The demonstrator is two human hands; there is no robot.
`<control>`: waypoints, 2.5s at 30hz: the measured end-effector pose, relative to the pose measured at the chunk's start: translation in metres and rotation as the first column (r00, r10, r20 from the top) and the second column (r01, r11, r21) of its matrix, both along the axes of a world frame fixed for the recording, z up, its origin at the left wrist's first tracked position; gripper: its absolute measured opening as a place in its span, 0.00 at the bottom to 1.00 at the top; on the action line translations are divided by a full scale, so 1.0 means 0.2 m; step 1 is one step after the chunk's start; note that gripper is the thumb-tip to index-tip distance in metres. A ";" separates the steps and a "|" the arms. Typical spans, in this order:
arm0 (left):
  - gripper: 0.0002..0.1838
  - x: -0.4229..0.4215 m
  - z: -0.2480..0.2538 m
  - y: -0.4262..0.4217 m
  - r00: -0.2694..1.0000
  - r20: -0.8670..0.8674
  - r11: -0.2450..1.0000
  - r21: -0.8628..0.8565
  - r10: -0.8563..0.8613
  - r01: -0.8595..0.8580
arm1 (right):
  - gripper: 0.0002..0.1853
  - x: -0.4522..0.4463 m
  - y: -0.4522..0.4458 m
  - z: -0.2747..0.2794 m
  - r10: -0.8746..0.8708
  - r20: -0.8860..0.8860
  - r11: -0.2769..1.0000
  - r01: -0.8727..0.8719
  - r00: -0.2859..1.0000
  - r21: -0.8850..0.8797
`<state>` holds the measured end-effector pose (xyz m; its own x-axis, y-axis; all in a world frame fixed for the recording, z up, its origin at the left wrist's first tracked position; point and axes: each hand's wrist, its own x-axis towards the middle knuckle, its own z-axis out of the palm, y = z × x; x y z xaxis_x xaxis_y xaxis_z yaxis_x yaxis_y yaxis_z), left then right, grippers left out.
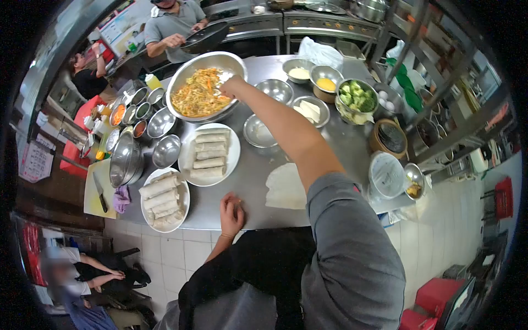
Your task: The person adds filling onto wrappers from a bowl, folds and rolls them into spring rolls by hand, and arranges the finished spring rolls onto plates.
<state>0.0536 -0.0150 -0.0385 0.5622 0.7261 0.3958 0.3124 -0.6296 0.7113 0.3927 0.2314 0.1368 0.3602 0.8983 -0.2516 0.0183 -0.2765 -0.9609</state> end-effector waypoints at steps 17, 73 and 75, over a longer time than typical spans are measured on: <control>0.10 0.41 0.14 -0.05 0.969 -0.014 0.967 0.066 -0.245 0.245 | 0.15 0.37 -1.88 -0.04 0.456 0.353 0.888 -0.394 0.817 -0.237; 0.31 0.74 0.07 -0.09 0.778 -0.344 0.820 0.036 -0.526 0.571 | 0.18 0.06 -1.67 -0.19 -0.307 0.622 0.915 0.043 0.720 0.401; 0.32 0.74 0.04 -0.09 0.781 -0.368 0.829 0.048 -0.505 0.558 | 0.20 0.02 -1.32 -0.12 -0.288 0.678 0.887 -0.078 0.677 0.455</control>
<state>0.2011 -0.0332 -0.0311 0.9553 0.2218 0.1952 0.0925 -0.8520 0.5153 0.3961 -0.0323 0.1127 0.3581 0.7835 0.5077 0.7375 0.0961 -0.6685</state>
